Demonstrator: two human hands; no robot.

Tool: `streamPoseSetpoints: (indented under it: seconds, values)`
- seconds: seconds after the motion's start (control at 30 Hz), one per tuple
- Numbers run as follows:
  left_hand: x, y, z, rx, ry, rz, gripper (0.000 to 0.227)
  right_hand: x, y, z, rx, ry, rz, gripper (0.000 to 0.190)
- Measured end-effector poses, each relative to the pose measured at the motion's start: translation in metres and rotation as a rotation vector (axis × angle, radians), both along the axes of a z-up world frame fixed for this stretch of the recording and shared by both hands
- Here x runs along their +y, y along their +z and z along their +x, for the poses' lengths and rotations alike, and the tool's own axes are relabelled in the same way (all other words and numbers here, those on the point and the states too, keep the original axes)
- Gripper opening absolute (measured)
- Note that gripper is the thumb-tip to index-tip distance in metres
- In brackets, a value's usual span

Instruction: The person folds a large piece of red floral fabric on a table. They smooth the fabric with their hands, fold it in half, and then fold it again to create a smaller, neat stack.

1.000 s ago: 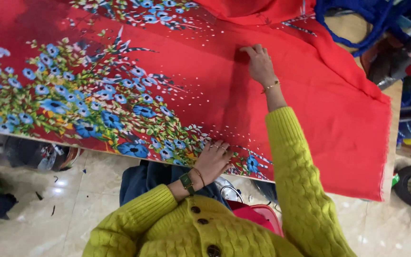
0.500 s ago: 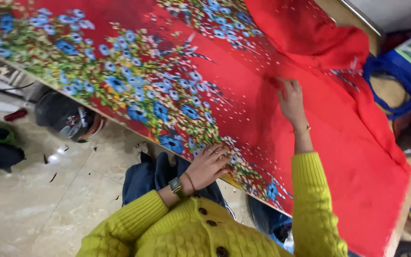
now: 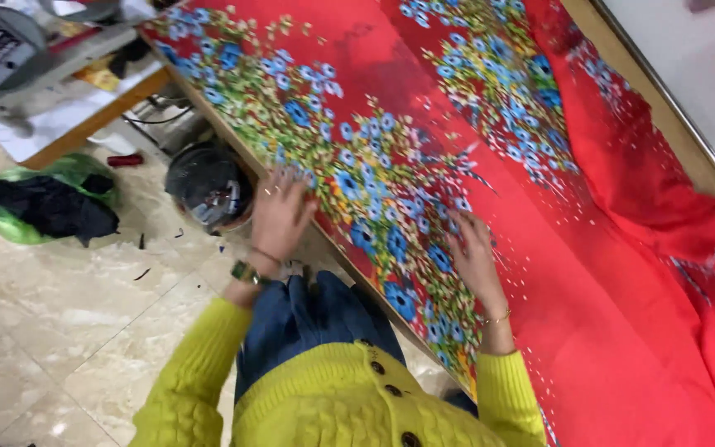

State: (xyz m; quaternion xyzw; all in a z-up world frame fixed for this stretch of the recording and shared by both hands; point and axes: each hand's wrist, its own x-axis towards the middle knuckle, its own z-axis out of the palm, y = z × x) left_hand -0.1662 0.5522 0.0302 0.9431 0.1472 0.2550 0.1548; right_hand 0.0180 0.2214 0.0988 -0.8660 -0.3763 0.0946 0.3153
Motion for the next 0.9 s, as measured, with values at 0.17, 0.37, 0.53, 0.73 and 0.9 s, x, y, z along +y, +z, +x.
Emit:
streamPoseSetpoints:
  seconds: [0.17, 0.37, 0.53, 0.73, 0.9]
  values:
    - [0.115, -0.017, 0.003, -0.021, 0.197, -0.032, 0.059, 0.051, -0.005, -0.021, 0.064, 0.0, -0.005, 0.046]
    - [0.173, -0.026, 0.008, -0.001, 0.24, -0.082, 0.062, 0.084, 0.011, -0.038, 0.223, -0.105, -0.073, 0.043]
    - [0.147, -0.002, 0.015, -0.013, 0.111, -0.164, 0.059, 0.079, 0.003, -0.03, 0.201, -0.189, -0.117, 0.044]
    - [0.033, -0.007, 0.005, 0.032, -0.17, -0.256, 0.057, 0.043, -0.007, -0.003, 0.062, -0.298, -0.086, 0.04]
    - [-0.034, 0.016, -0.003, 0.073, -0.388, -0.412, 0.056, -0.021, -0.05, 0.071, -0.207, -0.318, 0.055, 0.029]
